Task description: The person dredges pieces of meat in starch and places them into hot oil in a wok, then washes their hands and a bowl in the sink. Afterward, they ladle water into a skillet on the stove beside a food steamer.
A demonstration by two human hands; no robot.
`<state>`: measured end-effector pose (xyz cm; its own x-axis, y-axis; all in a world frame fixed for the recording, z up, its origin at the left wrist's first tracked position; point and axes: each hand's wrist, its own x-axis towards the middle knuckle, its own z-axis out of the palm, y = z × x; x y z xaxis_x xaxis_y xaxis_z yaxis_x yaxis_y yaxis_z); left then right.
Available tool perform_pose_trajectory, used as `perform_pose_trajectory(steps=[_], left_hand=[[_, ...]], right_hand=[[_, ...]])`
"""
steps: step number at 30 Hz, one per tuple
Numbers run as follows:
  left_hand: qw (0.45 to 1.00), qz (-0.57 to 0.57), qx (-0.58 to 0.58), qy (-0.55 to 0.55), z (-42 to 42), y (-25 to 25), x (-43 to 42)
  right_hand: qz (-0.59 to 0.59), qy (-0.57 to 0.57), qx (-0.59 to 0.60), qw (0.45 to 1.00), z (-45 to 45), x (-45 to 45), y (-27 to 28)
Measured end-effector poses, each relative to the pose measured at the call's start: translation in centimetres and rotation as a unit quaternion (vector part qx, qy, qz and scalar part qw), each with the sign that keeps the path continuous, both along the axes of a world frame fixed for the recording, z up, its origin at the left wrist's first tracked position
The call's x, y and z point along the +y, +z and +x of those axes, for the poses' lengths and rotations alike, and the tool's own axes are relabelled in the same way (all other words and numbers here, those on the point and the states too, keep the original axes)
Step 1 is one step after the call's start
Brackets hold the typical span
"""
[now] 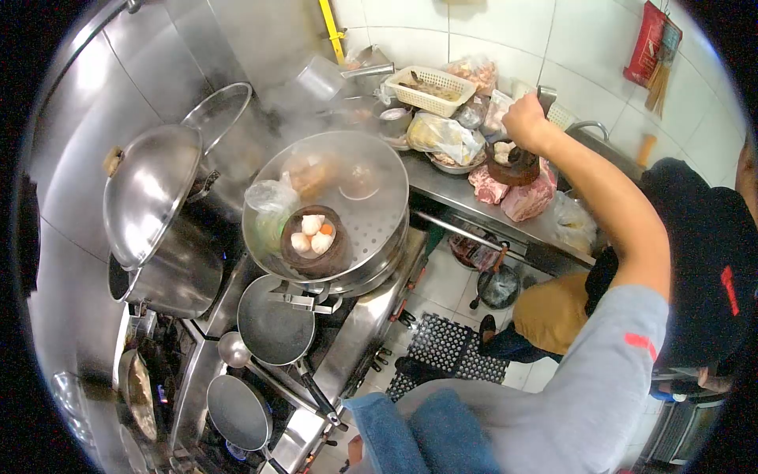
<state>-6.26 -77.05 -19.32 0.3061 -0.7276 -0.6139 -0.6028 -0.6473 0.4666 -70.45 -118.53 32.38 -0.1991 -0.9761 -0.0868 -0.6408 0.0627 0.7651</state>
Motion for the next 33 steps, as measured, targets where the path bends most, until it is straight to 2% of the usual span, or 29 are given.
perform_pose_trajectory(steps=[4, 10, 13, 16, 17, 19, 20, 22, 25, 28, 30, 32, 33], left_hand=[[1.000, 0.003, 0.003, 0.010, 0.0, -0.3, 0.0], [0.998, -0.021, 0.039, 0.049, 0.1, -2.2, 0.9], [0.995, -0.042, 0.065, 0.063, 0.5, -2.8, 1.4], [0.998, -0.031, 0.044, -0.045, 0.6, -2.6, 0.4], [0.990, -0.052, 0.023, -0.129, 0.8, -2.5, 0.3], [0.917, -0.150, -0.078, -0.362, 1.4, -2.6, -0.1], [0.910, -0.167, -0.088, -0.370, 1.5, -2.5, -0.1], [0.923, -0.181, -0.068, -0.332, 1.6, -1.2, -0.4], [0.980, -0.143, 0.066, -0.124, 2.0, -2.7, 0.3], [0.979, -0.068, 0.164, 0.097, 1.4, -0.3, 0.8], [0.995, -0.022, 0.096, 0.024, 1.7, 3.3, 0.9], [0.998, -0.034, 0.021, -0.053, 2.5, 3.4, 1.7], [0.993, -0.068, -0.020, -0.092, 3.4, 1.2, 3.6]], right_hand=[[-0.024, 0.067, 0.025, 0.997, -2.3, -0.1, -2.8], [-0.028, 0.104, -0.006, 0.994, -3.2, 0.1, -2.3], [-0.013, 0.078, 0.002, 0.997, -1.1, 1.8, 1.0], [-0.033, 0.080, 0.004, 0.996, 2.1, 3.7, 4.6], [-0.046, 0.096, 0.001, 0.994, 2.5, 4.1, 5.3], [-0.096, 0.101, -0.004, 0.990, 5.5, 5.2, 7.0], [-0.096, 0.125, -0.018, 0.987, 7.3, 5.5, 8.0], [-0.100, 0.163, -0.043, 0.981, 10.6, 6.3, 9.6], [-0.112, 0.220, -0.140, 0.959, 15.8, 6.3, 10.3], [-0.077, 0.288, -0.141, 0.944, 20.9, 5.4, 10.5], [-0.080, 0.326, -0.167, 0.927, 23.6, 4.3, 9.4], [-0.073, 0.352, -0.162, 0.919, 26.0, 3.2, 8.6], [-0.062, 0.359, -0.144, 0.920, 27.1, 2.7, 8.3]])
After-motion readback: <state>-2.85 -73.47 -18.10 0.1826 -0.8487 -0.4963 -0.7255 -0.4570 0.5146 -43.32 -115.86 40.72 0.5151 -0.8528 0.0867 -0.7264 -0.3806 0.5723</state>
